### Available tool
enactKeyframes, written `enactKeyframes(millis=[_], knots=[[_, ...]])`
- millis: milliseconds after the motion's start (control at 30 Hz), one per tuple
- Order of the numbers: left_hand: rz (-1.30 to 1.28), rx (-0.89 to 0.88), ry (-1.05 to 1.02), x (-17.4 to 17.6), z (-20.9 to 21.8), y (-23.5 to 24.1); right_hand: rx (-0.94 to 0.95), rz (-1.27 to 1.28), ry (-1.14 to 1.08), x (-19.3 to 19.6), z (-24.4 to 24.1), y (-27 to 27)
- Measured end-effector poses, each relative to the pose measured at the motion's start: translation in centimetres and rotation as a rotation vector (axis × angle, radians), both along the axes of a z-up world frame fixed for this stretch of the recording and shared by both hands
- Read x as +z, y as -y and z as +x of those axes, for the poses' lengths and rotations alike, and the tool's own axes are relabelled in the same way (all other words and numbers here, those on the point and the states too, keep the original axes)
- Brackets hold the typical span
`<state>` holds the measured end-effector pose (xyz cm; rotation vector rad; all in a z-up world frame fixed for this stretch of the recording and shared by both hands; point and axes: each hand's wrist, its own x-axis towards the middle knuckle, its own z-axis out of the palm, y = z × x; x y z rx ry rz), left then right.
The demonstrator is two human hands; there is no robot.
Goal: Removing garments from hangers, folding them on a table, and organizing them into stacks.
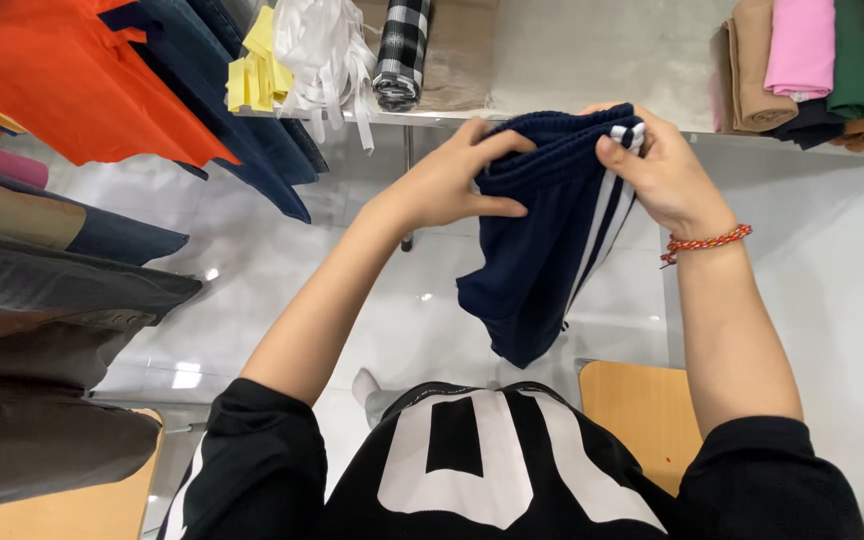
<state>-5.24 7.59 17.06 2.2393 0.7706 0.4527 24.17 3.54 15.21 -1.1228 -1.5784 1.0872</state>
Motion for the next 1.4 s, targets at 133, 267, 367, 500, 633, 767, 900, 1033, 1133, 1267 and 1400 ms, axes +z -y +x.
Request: enactKeyframes(millis=[133,267,367,500,633,767,900,1033,1133,1267,1400], knots=[[0.128,-0.004,-0.036,-0.2,1.9,0.0,-0.026,-0.026,0.056,-0.1,2.1,-1.0],[0.248,0.039,-0.046,-1.2,4.2,-0.2,-0.032,-0.100,0.658,5.6,0.9,0.4],[0.270,0.065,0.019,-1.6,6.2,-0.2,0.080,0.037,0.936,6.7,-0.6,0.7],[0.155,0.133,0.303,0.7,6.8,0.8,0.114,0.202,0.909,4.5,-0.2,-0.2],[-0.110,0.160,0.600,-0.3,2.7,1.6,0.060,0.099,0.739,4.3,1.0,-0.4],[-0.381,0.579,0.275,-10.1,-3.0,2.2,0.051,0.030,0.642,3.9,1.0,-0.3],[-1.033,0.367,-0.372,-24.9,-7.0,4.6,0.040,0.045,0.680,3.8,-0.1,-1.0],[-1.156,0.222,-0.358,-24.0,-4.9,8.4,-0.023,-0.002,0.677,4.5,-1.8,-1.3],[-0.878,0.403,-0.126,-25.1,-2.2,8.9,-0.043,-0.049,0.643,4.7,-2.3,-1.3],[-1.034,0.747,0.336,-26.3,-0.3,7.8,-0.066,0.036,0.708,4.2,-1.1,-1.3],[-0.986,0.816,0.628,-29.2,-0.6,4.9,-0.098,0.024,0.652,5.6,0.6,-0.2]])
